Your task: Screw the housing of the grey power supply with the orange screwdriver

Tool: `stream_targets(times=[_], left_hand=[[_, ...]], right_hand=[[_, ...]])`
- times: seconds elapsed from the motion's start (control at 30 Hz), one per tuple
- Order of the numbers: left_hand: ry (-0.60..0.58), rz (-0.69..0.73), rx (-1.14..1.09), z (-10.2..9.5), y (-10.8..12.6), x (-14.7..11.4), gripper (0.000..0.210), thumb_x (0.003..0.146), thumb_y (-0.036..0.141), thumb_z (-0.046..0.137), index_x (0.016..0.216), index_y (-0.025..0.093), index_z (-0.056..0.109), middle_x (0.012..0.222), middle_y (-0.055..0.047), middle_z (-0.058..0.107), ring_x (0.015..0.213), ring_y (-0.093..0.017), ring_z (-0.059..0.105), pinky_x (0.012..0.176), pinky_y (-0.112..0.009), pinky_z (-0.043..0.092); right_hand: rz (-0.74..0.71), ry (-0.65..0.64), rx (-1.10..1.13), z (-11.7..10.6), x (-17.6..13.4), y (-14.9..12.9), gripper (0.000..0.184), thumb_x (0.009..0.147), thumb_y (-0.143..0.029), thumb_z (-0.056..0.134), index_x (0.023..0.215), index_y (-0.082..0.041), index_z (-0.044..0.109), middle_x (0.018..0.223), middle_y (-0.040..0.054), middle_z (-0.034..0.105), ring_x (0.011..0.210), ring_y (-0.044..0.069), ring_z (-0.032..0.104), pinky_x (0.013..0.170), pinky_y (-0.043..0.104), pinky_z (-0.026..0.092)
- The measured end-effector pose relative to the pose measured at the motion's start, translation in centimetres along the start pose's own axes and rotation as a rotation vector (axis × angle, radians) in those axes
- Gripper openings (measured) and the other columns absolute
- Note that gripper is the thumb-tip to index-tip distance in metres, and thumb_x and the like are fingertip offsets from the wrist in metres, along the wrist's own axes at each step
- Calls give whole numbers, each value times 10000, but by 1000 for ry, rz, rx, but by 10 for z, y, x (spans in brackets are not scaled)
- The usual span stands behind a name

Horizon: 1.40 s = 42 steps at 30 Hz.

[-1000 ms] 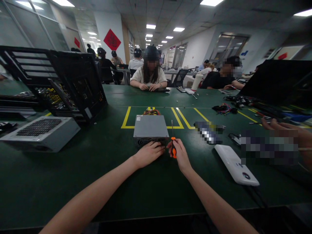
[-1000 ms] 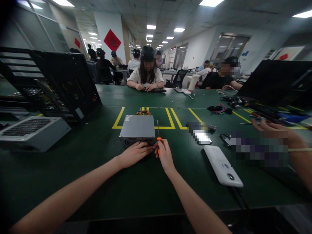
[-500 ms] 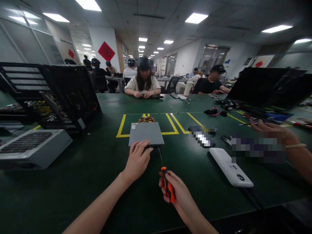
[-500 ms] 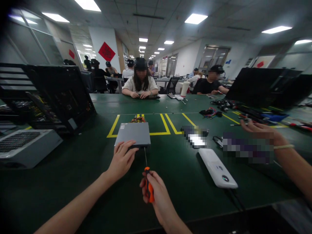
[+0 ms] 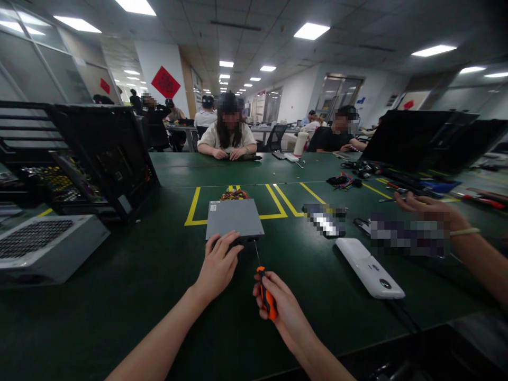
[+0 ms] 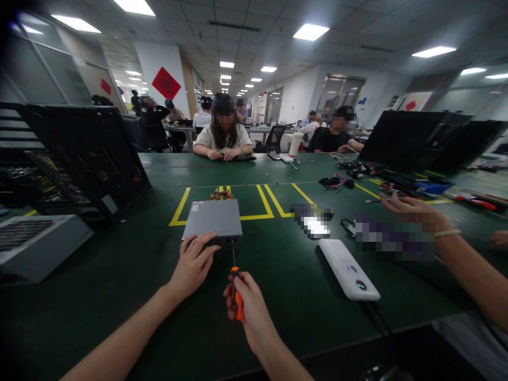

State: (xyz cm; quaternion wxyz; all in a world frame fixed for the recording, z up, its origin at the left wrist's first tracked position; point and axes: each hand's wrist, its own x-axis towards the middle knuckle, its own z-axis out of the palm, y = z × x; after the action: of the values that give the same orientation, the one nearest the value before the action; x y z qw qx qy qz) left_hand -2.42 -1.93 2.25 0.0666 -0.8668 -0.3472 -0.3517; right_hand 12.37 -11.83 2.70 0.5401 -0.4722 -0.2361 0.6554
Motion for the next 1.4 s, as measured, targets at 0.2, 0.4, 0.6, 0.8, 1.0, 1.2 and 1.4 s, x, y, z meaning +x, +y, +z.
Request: stream_targets(times=[0.2,0.4,0.6,0.8,1.0,1.2,1.4], left_hand=[[0,5,-2,-1,0,0,292,824,77,410,1016,206,589,1248,-83,512,1201,-209,421,1005,-442,282],[-21,7,24,0,0,0,295,817,79,420,1014,211,595,1263,-84,494,1220,-211,398,1016,-448,264],[-26,5,25,1,1,0,290,819,88,426,1011,220,598,1274,-84,478,1229,-212,384,1020,-451,253],[-14,9,28,1,2,0,282,812,78,435,997,215,598,1266,-88,472,1211,-225,394,1016,-461,251],[-29,-47,68,-3,2,-7,228,828,157,467,1002,212,603,1085,-93,515,1011,-236,477,822,-412,392],[-275,51,127,13,0,-10,239,860,174,422,1036,185,584,940,-59,525,818,-176,496,699,-325,444],[-286,17,175,25,-3,-10,201,866,211,438,922,193,630,895,-52,540,826,-189,512,690,-333,451]], right_hand=[[-68,1,-67,0,-2,2,251,751,-424,586,858,-203,532,741,-1,552,570,97,485,480,211,343],[-26,2,-83,0,-6,2,281,723,-437,601,852,-199,524,737,-7,549,579,101,494,473,215,352],[31,19,-75,-2,-11,1,342,666,-465,637,836,-186,535,716,-2,567,555,100,487,445,215,340],[38,26,-32,-4,-7,-2,300,697,-426,618,844,-181,526,712,-2,565,548,93,487,441,207,344],[42,-11,-104,-10,-26,5,293,757,-436,565,904,-184,540,717,4,557,529,88,469,416,197,330],[-152,91,-300,-34,-48,17,372,778,-456,546,1052,-205,553,809,29,531,577,104,466,451,225,371],[-242,134,-423,-46,-63,15,465,798,-431,530,1229,-285,432,998,59,551,695,147,548,648,301,471]])
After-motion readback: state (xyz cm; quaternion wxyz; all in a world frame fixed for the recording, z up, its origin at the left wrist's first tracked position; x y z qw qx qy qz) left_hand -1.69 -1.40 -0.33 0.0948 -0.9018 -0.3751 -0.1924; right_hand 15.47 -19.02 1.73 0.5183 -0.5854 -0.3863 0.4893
